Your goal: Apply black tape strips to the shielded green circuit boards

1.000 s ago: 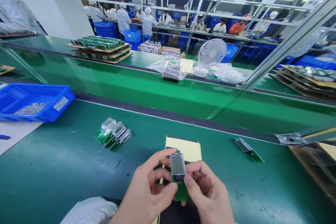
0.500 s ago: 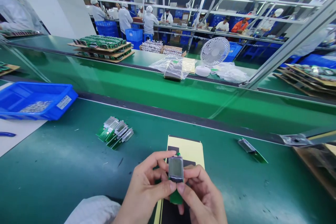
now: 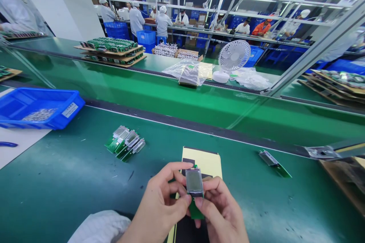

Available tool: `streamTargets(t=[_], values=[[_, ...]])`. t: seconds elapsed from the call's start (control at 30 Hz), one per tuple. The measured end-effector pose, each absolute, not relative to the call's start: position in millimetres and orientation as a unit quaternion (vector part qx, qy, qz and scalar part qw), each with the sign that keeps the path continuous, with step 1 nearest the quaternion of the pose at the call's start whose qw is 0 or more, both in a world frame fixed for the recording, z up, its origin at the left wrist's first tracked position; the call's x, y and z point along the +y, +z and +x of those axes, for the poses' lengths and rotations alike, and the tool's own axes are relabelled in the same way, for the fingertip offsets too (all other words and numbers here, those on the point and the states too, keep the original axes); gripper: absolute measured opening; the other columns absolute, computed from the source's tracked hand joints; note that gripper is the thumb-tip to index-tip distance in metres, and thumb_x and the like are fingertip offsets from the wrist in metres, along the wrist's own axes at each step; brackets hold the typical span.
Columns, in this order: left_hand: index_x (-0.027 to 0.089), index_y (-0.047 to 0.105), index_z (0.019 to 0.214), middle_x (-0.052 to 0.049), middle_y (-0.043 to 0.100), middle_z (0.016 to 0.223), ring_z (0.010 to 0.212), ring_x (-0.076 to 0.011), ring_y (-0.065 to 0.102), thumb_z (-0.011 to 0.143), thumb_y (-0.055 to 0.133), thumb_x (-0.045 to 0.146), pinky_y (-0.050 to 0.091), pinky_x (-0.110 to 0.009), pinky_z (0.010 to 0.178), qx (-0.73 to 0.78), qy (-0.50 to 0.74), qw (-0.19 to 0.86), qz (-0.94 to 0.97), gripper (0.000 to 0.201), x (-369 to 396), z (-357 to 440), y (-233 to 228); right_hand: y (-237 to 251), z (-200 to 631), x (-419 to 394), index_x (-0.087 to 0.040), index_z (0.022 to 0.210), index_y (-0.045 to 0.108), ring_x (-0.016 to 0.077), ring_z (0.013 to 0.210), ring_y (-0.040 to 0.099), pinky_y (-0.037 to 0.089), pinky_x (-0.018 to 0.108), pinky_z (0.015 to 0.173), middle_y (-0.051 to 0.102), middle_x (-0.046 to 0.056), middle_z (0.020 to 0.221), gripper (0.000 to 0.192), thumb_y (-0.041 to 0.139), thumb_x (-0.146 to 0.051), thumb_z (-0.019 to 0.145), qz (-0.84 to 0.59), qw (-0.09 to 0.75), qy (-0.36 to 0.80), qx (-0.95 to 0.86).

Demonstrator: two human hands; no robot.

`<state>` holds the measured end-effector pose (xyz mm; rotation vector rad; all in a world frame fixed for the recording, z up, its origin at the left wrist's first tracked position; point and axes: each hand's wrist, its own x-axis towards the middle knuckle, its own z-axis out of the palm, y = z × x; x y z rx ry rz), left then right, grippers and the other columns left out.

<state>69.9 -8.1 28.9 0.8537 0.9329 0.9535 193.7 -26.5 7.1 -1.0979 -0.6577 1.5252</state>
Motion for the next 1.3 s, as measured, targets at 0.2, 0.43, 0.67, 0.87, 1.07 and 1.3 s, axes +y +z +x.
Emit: streamTargets(t=[0.2,0.43,0.67,0.87,1.07,1.3], values=[[0.025,0.054,0.100,0.004,0.041,0.077,0.057,-0.0094,0.053,0.070,0.065,0.020,0.054,-0.028,0.052,0.416,0.439,0.713,0.354,0.032,-8,70,32,7,193,-26,-0.020,0.072,0.057,0.0084,0.049,0.049,0.038,0.016,0.039,0.056,-0.003,0.062,0.024,0.075,-0.033,0.063,-0.460,0.540,0.652,-0.268],[0.024,0.055,0.102,0.004,0.043,0.077,0.061,-0.0093,0.053,0.069,0.069,0.027,0.051,-0.022,0.051,0.422,0.426,0.723,0.343,0.036,-5,68,35,13,197,-24,-0.018,0.072,0.059,0.0067,0.046,0.046,0.038,0.015,0.035,0.053,-0.003,0.061,0.024,0.074,-0.036,0.066,-0.447,0.527,0.662,-0.288],[0.023,0.056,0.099,0.005,0.044,0.075,0.060,-0.0082,0.054,0.071,0.069,0.025,0.052,-0.021,0.051,0.401,0.426,0.733,0.347,0.031,-7,66,31,15,198,-23,-0.017,0.068,0.059,0.0034,0.038,0.041,0.033,0.012,0.029,0.054,-0.003,0.057,0.029,0.073,-0.041,0.065,-0.481,0.518,0.637,-0.308],[0.023,0.058,0.095,0.006,0.044,0.073,0.057,-0.0087,0.057,0.069,0.070,0.027,0.052,-0.020,0.049,0.415,0.421,0.738,0.326,0.030,-8,67,33,12,201,-23,-0.017,0.068,0.056,0.0052,0.037,0.042,0.037,0.014,0.028,0.053,-0.004,0.055,0.028,0.072,-0.041,0.067,-0.491,0.516,0.623,-0.323],[0.026,0.057,0.101,0.005,0.044,0.077,0.059,-0.0072,0.056,0.075,0.064,0.023,0.051,-0.019,0.052,0.420,0.425,0.718,0.357,0.027,-8,71,26,19,205,-20,-0.019,0.076,0.059,0.0094,0.047,0.047,0.039,0.018,0.036,0.052,-0.002,0.060,0.028,0.066,-0.045,0.071,-0.478,0.501,0.637,-0.340],[0.033,0.040,0.122,-0.002,0.054,0.104,0.092,-0.0172,0.059,0.072,0.061,0.024,0.051,-0.025,0.074,0.525,0.417,0.602,0.435,0.055,-14,74,22,21,241,-9,-0.022,0.070,0.057,0.0128,0.053,0.047,0.041,0.024,0.050,0.053,-0.002,0.061,0.019,0.065,-0.039,0.071,-0.609,0.472,0.348,-0.533]])
